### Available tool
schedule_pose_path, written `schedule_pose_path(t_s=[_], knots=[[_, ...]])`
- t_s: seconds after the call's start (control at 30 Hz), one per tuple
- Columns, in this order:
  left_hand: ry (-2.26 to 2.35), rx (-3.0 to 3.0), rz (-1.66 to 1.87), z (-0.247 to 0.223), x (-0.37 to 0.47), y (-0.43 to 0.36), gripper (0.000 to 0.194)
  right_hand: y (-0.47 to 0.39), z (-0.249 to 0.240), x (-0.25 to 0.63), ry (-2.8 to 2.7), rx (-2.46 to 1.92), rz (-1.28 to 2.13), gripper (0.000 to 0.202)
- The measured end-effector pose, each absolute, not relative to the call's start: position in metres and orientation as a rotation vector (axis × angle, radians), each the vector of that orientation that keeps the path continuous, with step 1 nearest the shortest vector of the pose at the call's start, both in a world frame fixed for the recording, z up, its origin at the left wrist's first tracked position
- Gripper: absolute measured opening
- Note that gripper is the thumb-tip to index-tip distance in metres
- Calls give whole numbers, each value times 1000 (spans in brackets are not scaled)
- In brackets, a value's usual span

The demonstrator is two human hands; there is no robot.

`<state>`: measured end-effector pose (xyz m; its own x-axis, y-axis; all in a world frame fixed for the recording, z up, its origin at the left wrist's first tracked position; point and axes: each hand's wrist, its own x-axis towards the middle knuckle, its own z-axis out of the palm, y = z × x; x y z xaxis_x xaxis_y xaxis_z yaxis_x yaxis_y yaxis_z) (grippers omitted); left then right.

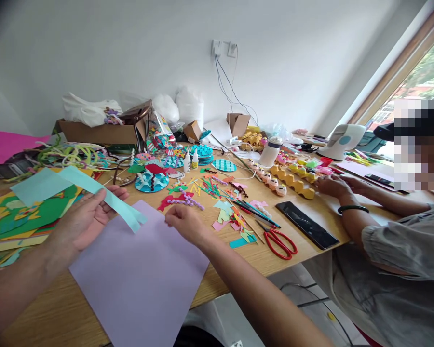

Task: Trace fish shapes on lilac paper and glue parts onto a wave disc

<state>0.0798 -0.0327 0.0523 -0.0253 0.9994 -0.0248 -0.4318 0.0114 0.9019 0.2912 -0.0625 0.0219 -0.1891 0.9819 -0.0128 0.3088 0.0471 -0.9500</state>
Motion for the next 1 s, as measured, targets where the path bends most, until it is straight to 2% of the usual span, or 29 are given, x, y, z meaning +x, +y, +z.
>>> schedule_pose_path(t_s=[0.1,0.2,0.43,0.67,1.0], knots=[[866,890,1317,50,95,-45,16,-57,35,281,-1677,-1294,1047,17],[810,950,1240,48,107,-53,25,-56,41,263,-1648,-1170,1233,21],[830,1003,1259,37,107,-52,29,-62,32,246,-1547,-1134,1557,18],[863,1046,1364,38,96,-40,27,-65,23,250,-1491,-1197,1677,13],[847,1067,1328,35,85,-28,20,-65,22,253,-1561,-1257,1596,12]])
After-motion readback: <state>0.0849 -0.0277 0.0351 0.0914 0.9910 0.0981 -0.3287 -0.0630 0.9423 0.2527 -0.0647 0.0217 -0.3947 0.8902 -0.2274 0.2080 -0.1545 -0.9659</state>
